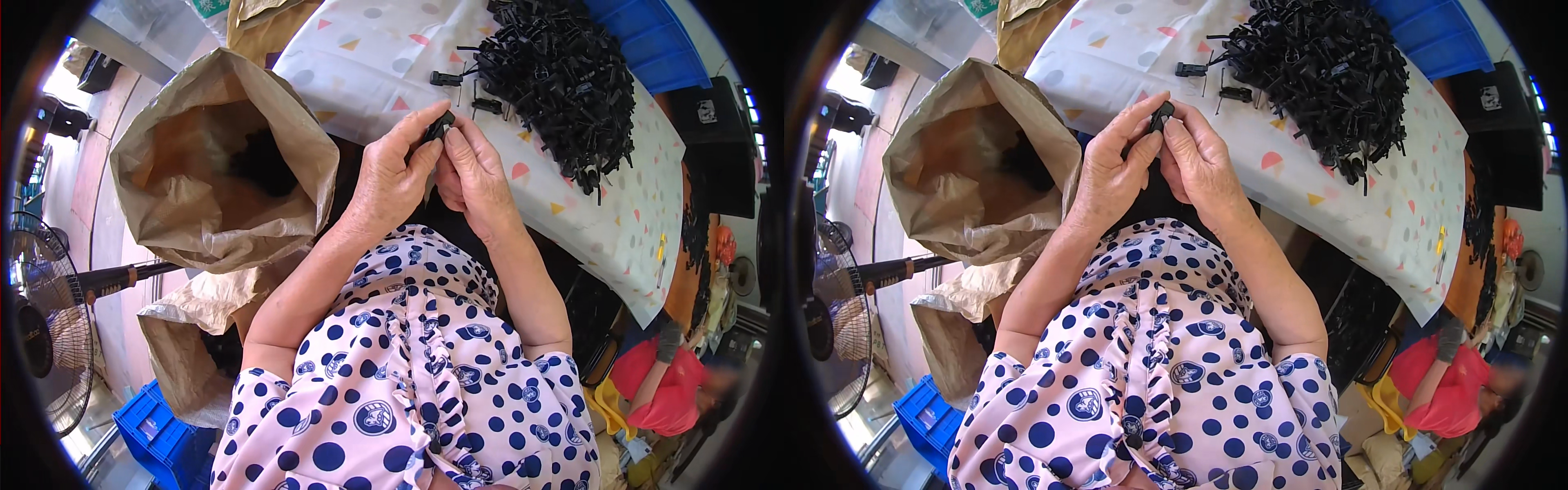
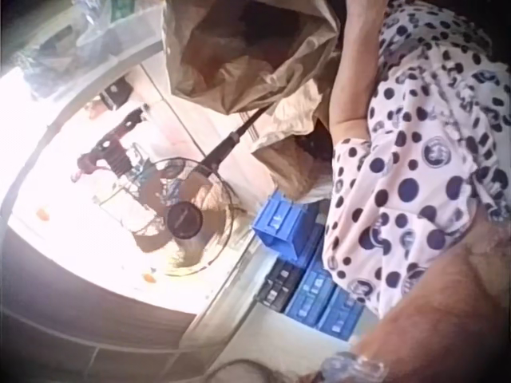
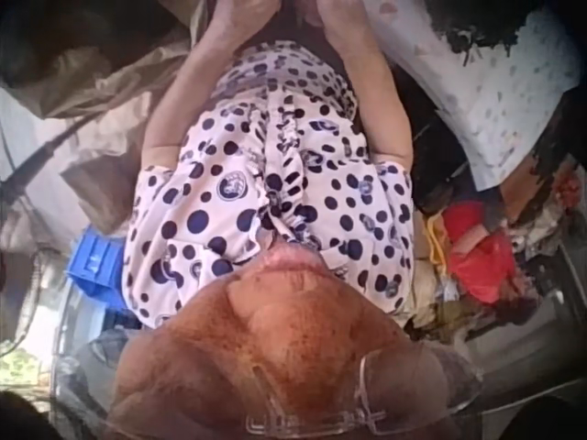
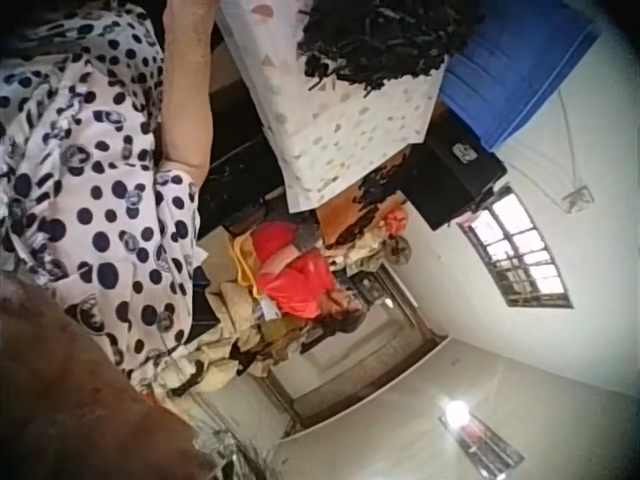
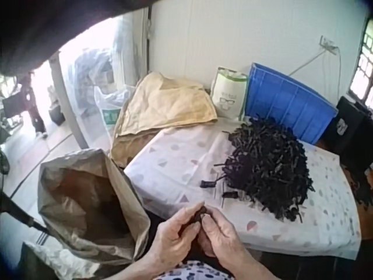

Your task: Picking up small black plastic components from a pile and placing them into a paper bag.

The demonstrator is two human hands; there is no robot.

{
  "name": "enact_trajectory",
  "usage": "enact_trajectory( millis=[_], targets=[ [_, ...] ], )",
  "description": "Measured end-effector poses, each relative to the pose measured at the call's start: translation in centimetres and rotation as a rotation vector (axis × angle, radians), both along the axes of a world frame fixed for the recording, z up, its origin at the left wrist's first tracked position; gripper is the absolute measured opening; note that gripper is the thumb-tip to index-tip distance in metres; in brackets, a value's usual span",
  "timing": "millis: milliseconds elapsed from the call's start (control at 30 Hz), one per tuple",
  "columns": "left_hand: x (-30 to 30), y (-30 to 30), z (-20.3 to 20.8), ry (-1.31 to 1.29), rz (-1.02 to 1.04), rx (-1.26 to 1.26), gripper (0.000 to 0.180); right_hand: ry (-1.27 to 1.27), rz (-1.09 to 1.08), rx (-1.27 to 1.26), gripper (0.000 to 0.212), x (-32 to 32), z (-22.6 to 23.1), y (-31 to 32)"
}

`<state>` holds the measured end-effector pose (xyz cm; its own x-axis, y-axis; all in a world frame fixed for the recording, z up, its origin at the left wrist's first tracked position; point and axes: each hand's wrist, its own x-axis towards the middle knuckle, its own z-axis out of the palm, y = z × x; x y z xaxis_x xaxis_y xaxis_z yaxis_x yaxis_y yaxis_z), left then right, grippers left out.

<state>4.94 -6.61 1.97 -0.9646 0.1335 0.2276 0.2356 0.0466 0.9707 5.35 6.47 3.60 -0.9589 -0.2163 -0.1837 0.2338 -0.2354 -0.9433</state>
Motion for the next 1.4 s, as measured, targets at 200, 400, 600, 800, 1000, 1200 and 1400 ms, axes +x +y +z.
enact_trajectory(
  millis=[200,400,600,800,1000,1200,1400],
  targets=[
    [-0.2,1.1,-0.8,0.192,0.092,-0.137,0.042,-0.003,-0.036,-0.011,0.028,0.1,-1.0,0.2],
    [0.2,0.5,-1.3,0.128,0.053,-0.355,0.04,0.171,0.134,0.219,0.026,-1.3,-3.2,2.1],
    [2.2,-6.9,0.6,0.202,0.402,-0.443,0.026,0.519,0.192,0.908,0.036,-5.4,-4.1,8.6],
    [1.8,-13.9,-0.6,0.151,0.494,-0.916,0.024,0.493,0.076,1.741,0.029,-8.7,-5.6,9.0],
    [1.3,-8.2,-0.5,0.058,0.266,-0.564,0.036,0.661,-0.015,1.433,0.029,-5.6,-3.5,8.2],
    [-1.1,-2.0,-0.6,-0.526,-0.456,0.353,0.045,1.151,0.04,1.115,0.037,-2.3,-2.2,6.7],
    [-1.2,-1.8,-3.0,-0.763,-0.75,0.733,0.051,1.306,0.188,1.162,0.041,-0.8,-1.7,6.8]
  ],
)
